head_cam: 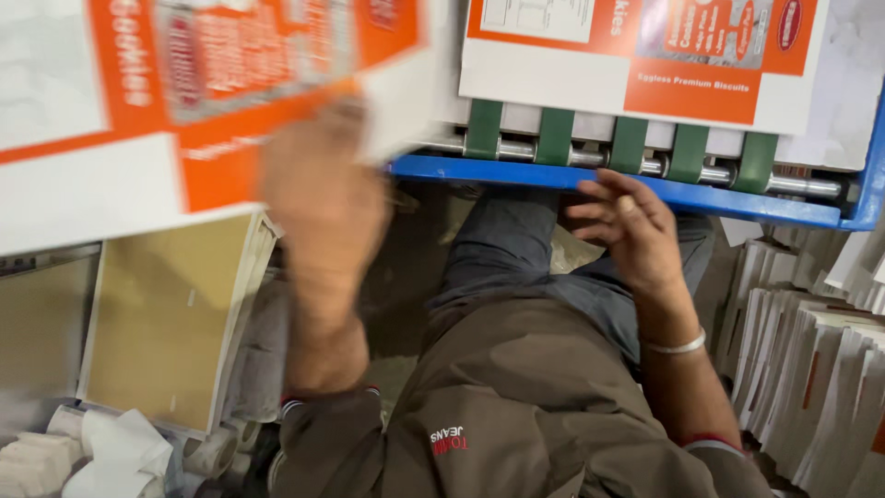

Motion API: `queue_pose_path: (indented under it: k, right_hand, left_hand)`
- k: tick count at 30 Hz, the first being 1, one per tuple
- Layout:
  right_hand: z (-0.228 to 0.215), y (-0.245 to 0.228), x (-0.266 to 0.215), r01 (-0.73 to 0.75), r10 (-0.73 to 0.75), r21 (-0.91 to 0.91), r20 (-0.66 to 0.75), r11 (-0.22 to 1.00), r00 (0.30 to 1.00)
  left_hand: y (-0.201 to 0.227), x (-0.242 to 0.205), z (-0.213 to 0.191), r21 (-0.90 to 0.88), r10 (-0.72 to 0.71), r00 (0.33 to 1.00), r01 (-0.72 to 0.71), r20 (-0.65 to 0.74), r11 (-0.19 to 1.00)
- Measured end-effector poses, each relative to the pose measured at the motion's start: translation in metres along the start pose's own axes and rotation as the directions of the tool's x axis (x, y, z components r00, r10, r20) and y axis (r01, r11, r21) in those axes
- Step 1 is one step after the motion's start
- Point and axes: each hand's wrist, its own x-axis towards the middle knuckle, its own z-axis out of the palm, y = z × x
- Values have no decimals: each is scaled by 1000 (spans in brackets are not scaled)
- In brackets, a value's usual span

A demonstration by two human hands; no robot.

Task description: The person is assembling flat-packed cardboard boxes for cookies. They feed the printed cardboard sheets into a blue folding machine, which creases and folds the material. The person then removes the formed boxes and stacks them.

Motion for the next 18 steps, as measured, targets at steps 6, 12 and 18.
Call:
queue_pose_path:
  k: [6, 12, 18]
  right_hand:
    - [68, 0, 14, -17, -12, 171, 168, 985, 986]
    - [52, -17, 27, 87, -6, 257, -302, 963, 953]
    - [-58, -23, 5, 293, -227, 16, -593, 956, 772]
  left_hand:
    - [115, -5, 44, 34, 246, 896, -277, 370, 960]
    - [88, -7, 41, -235, 237, 837, -134, 493, 963]
    - [2, -5, 10, 77, -17, 917, -15, 399, 997]
